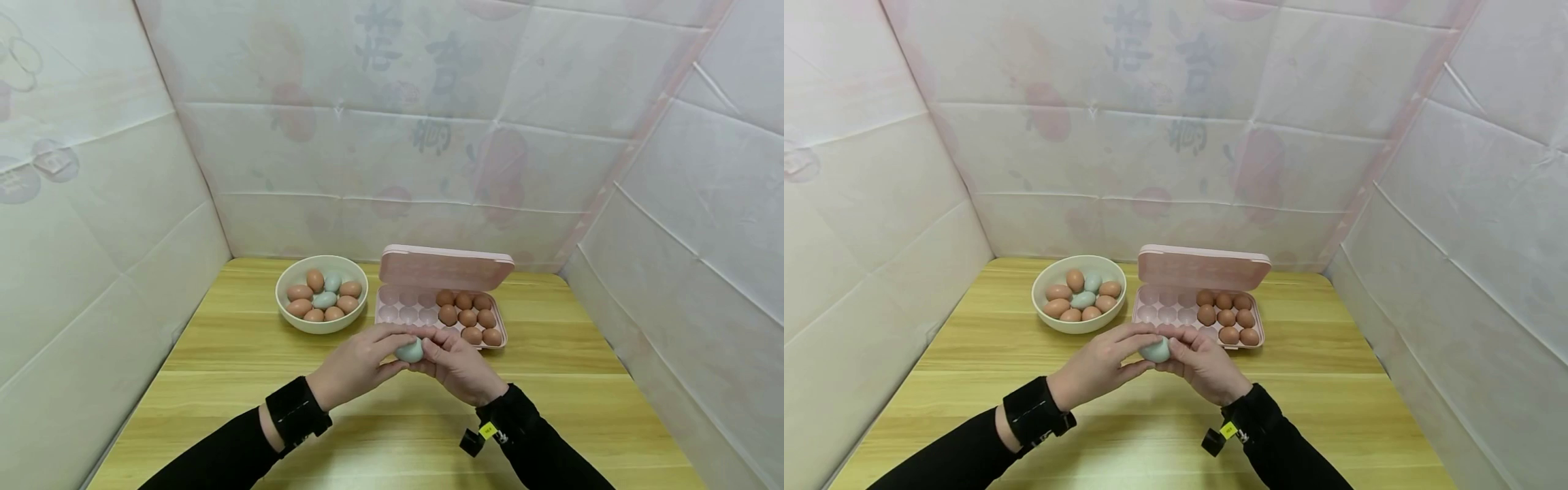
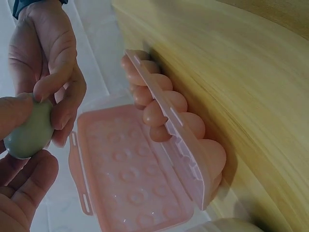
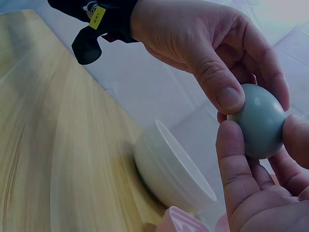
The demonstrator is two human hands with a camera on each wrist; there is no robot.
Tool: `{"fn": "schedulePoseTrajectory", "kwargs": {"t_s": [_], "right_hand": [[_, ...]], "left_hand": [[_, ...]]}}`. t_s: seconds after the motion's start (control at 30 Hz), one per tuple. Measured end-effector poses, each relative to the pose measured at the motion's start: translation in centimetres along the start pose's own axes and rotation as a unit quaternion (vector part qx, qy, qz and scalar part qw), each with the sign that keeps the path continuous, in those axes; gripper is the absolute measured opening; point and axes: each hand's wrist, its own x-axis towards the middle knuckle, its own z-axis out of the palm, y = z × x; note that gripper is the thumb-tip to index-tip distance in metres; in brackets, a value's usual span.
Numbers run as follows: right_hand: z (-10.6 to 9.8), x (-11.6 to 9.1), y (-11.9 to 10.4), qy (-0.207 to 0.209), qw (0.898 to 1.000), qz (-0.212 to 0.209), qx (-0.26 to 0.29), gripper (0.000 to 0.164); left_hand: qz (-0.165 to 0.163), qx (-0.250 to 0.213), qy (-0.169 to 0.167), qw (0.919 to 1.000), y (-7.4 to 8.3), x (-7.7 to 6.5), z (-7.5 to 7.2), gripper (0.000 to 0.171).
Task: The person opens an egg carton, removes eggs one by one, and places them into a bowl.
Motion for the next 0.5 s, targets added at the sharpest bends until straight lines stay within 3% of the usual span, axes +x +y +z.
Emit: {"fn": "schedulePoseTrajectory", "kwargs": {"t_s": [0.17,0.5], "right_hand": [[-0.13,0.01,0.21,-0.011,1.000,-0.003,0.002,0.041],[-0.16,-0.20,0.32,0.027,0.999,0.016,-0.019,0.040]], "left_hand": [[0.005,0.007,-0.002,1.0000,-0.05,-0.14,0.04,0.045],[0.000,0.023,-0.010,0.9997,-0.56,-0.39,-0.30,0.046]]}}
